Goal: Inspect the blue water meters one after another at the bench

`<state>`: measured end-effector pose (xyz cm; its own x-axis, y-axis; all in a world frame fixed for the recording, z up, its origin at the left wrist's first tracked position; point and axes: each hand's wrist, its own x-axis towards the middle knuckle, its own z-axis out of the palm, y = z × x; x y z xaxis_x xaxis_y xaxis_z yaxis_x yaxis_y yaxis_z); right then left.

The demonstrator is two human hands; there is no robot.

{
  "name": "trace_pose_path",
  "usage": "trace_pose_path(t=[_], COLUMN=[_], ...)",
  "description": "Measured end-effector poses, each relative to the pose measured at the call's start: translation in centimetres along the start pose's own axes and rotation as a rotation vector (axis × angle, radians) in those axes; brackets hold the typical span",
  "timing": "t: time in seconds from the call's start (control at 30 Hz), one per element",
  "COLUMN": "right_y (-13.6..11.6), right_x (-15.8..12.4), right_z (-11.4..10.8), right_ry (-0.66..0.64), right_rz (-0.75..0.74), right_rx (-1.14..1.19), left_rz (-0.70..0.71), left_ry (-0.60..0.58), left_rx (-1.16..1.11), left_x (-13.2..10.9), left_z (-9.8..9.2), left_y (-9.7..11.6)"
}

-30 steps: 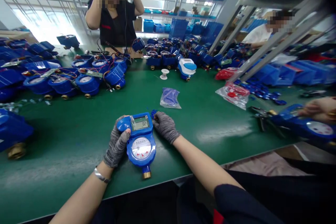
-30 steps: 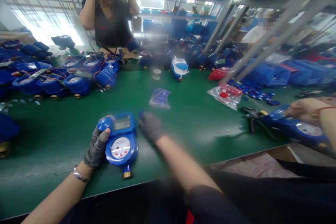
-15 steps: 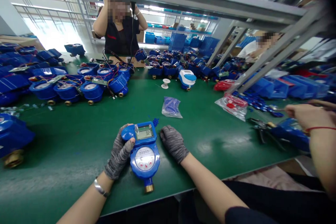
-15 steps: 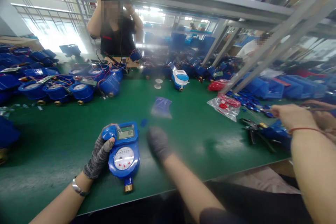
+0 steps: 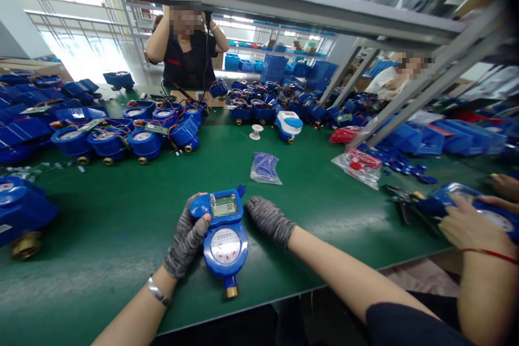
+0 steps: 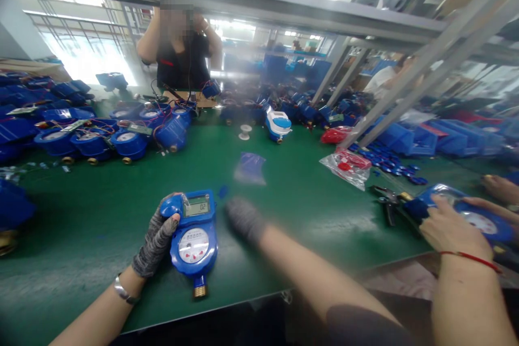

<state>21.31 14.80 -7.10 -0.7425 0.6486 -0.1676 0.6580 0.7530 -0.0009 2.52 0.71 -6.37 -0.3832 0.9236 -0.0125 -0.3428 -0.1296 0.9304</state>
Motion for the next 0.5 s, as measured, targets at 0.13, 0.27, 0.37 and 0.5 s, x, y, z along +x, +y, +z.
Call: trace_pose_path(t=[0.13, 0.27, 0.37, 0.5], right_y=[0.3, 0.6, 0.7, 1.0], right_x=[0.1, 0.8, 1.8, 1.9], right_z=[-0.3, 0.4, 0.5, 0.2], right_ry=[-0.002, 0.064, 0.122, 0.110], right_rz=[-0.028, 0.089, 0.186, 0.118], right_rx=[-0.008, -0.017, -0.025, -0.012], left_rz=[0.003, 0.010, 0.014, 0.054], left_ry=[-0.009, -0.023, -0.015, -0.007], left_rx=[-0.045, -0.071, -0.083, -0.090], left_x=[-0.1, -0.2, -0.1, -0.1], left_z=[0.4, 0.6, 0.5, 0.5], left_y=[0.3, 0.6, 0.7, 0.4])
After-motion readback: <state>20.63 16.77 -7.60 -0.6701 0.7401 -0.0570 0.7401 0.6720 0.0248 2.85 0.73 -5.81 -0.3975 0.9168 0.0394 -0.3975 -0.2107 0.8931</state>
